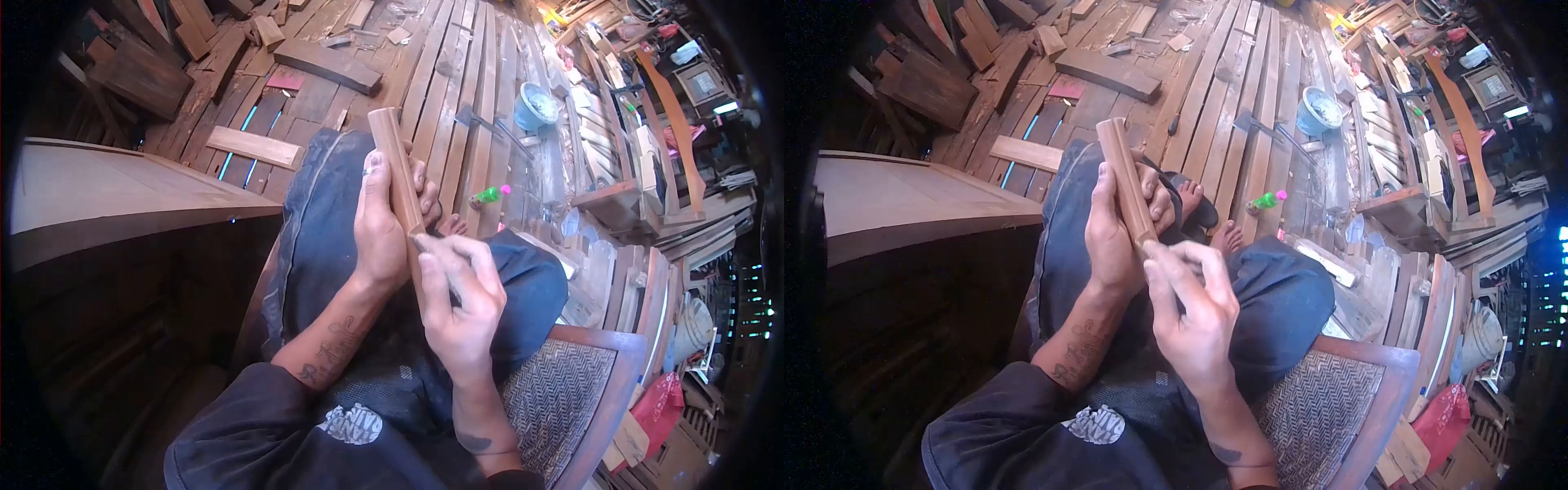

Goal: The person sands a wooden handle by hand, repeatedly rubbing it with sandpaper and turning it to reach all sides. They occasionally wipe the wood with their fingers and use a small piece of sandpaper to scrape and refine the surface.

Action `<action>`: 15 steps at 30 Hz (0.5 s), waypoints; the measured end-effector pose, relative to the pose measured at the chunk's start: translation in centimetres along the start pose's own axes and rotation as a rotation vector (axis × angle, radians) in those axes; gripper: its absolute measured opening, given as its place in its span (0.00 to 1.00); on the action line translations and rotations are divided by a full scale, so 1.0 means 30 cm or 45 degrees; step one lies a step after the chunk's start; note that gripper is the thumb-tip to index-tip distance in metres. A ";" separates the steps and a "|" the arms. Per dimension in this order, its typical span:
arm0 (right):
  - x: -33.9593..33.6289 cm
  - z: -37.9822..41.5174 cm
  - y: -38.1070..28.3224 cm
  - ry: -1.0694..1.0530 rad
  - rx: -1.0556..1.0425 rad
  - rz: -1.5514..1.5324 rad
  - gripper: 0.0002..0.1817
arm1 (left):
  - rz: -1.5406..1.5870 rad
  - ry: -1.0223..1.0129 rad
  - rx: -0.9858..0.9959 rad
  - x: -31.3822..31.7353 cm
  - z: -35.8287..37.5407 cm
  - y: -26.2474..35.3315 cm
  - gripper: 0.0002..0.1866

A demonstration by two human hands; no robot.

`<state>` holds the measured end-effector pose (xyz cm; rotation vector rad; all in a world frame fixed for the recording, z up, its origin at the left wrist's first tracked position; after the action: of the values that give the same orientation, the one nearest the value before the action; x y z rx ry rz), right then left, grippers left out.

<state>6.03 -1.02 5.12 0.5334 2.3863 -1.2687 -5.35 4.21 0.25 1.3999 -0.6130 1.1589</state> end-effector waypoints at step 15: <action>-0.032 0.061 -0.003 0.065 0.052 0.000 0.13 | -0.158 -0.026 0.023 0.025 0.057 -0.036 0.25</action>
<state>7.08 -2.76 4.71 0.5843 2.4064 -1.3220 -3.64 3.00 0.71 1.4464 -0.5235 1.0549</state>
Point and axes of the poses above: each hand's wrist, its own z-axis away from the middle knuckle, its own x-axis out of the palm, y = z × x, the point moved 2 cm from there along -z, towards the middle knuckle, and after that the axes turned 6 degrees about y, right-handed, at the moved point
